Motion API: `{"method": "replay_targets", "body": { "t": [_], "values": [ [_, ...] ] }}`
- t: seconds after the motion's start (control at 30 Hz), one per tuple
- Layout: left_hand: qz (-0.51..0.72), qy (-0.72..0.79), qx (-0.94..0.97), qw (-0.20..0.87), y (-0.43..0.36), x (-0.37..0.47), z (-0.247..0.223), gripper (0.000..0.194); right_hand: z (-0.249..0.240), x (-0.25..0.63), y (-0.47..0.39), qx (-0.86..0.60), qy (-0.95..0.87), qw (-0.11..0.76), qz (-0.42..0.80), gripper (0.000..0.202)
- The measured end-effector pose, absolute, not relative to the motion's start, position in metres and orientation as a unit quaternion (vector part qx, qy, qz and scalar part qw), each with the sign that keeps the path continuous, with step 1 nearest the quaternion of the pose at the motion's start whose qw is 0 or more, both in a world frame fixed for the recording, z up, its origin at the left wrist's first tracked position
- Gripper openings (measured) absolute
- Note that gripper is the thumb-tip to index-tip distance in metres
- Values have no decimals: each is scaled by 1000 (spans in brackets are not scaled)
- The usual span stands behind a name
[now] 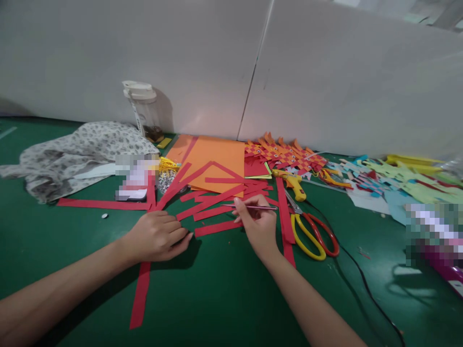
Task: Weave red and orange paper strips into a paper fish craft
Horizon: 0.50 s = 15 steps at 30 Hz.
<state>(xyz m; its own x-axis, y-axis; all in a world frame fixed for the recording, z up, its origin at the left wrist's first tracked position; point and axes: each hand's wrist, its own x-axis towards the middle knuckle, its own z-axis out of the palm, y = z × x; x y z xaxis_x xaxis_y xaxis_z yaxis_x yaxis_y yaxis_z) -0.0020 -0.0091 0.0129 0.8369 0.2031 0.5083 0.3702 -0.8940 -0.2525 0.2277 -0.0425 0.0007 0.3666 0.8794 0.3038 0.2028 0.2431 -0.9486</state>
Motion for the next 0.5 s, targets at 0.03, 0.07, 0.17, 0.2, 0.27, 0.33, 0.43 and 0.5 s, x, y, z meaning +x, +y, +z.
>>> {"method": "replay_targets", "body": {
  "t": [0.03,0.07,0.17,0.2,0.27,0.33,0.43,0.5],
  "values": [
    [-250,-158,-939,174,-9,-2,14,31,1,231,-41,-549,-488,629,255,24],
    [-252,-161,-939,168,-9,-2,15,27,1,234,-39,-547,-485,640,236,23],
    [-217,-162,-954,126,-10,-2,15,23,2,243,-35,-548,-492,645,203,21],
    [-197,-165,-960,111,-10,-1,14,25,2,245,-34,-551,-507,632,200,23],
    [-163,-185,-966,78,-11,0,11,29,1,249,-34,-567,-562,574,181,25],
    [-152,-227,-961,35,-11,3,8,29,-2,251,-33,-585,-634,489,130,22],
    [-170,-295,-939,-56,-12,6,5,24,-9,251,-32,-567,-729,379,59,18],
    [-185,-325,-922,-104,-13,8,4,19,-14,250,-29,-535,-770,345,49,21]
  ]
}}
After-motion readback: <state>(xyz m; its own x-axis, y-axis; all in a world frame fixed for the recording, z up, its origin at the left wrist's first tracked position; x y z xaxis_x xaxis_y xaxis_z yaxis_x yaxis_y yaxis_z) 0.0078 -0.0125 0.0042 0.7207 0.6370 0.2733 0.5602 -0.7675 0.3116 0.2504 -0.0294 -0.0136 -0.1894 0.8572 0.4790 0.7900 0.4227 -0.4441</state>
